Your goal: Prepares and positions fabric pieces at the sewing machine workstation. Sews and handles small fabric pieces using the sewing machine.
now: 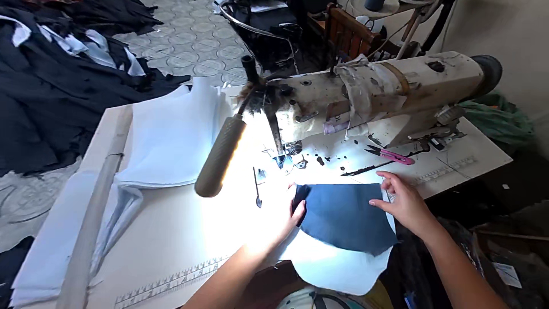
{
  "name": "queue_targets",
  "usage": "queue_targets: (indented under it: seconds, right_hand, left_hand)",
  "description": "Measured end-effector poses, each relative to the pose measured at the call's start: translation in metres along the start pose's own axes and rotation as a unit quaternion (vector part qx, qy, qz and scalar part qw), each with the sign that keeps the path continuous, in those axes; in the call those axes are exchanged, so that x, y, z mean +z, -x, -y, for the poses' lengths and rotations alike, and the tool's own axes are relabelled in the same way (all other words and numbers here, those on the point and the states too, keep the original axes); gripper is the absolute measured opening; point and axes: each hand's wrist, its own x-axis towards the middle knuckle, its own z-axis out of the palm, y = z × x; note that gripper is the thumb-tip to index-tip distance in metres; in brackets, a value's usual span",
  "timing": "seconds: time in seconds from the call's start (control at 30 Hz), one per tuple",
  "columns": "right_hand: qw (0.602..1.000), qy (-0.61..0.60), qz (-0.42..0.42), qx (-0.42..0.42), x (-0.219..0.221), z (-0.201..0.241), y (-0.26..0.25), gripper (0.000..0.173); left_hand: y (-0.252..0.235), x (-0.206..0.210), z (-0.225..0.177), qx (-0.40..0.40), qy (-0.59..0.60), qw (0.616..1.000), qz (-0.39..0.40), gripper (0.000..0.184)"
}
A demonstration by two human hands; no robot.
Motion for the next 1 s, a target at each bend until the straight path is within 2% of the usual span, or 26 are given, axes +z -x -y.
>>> queue_targets:
  seconds: [0.07, 0.13, 0.2, 0.3, 0.37, 0.47, 0.57, 0.7, 0.8, 0.93, 1.0]
  right_hand:
    - [1.0, 0.013, -0.007, 0.007, -0.002, -0.003, -0.001, 0.084]
    - [1.0, 0.004, 0.023, 0.007, -0.006, -0.003, -0.004, 0.07]
    - [0.997, -0.029, 0.065, 0.005, -0.009, 0.002, -0.008, 0.051]
    - [0.98, -0.146, 0.124, 0.058, -0.012, 0.01, -0.014, 0.055]
    - [0.969, -0.21, 0.102, 0.078, -0.01, 0.008, -0.016, 0.063]
    - [0.969, -0.207, 0.083, 0.109, -0.009, 0.001, -0.018, 0.068]
    - [0.969, -0.204, 0.085, 0.112, -0.008, -0.001, -0.015, 0.059]
    - [0.962, -0.23, 0.085, 0.12, -0.007, 0.003, -0.014, 0.036]
    - [0.966, -0.223, 0.065, 0.114, -0.005, 0.003, -0.013, 0.022]
    - [0.97, -0.212, 0.053, 0.101, -0.004, 0.0, -0.014, 0.016]
    - [0.97, -0.216, 0.05, 0.097, -0.003, 0.0, -0.014, 0.015]
  left_hand:
    - [-0.004, -0.005, 0.0, -0.024, -0.029, 0.998, 0.044, 0.048]
    - [-0.011, -0.016, -0.005, -0.093, 0.016, 0.989, 0.116, 0.046]
    - [-0.018, -0.025, -0.009, -0.097, 0.01, 0.985, 0.145, 0.047]
    - [-0.019, -0.025, -0.007, -0.067, 0.006, 0.991, 0.112, 0.047]
    - [-0.014, -0.017, 0.002, -0.031, 0.03, 0.998, 0.052, 0.053]
    - [-0.009, -0.005, 0.014, 0.039, 0.048, 0.996, -0.064, 0.051]
    - [-0.012, 0.0, 0.016, 0.038, -0.038, 0.989, -0.14, 0.044]
    - [-0.013, -0.007, 0.011, -0.003, -0.084, 0.989, -0.125, 0.053]
    - [-0.015, -0.007, 0.014, -0.006, -0.087, 0.987, -0.132, 0.051]
    - [-0.019, -0.009, 0.013, -0.017, -0.092, 0.987, -0.13, 0.05]
    - [-0.019, -0.01, 0.012, -0.021, -0.081, 0.99, -0.118, 0.042]
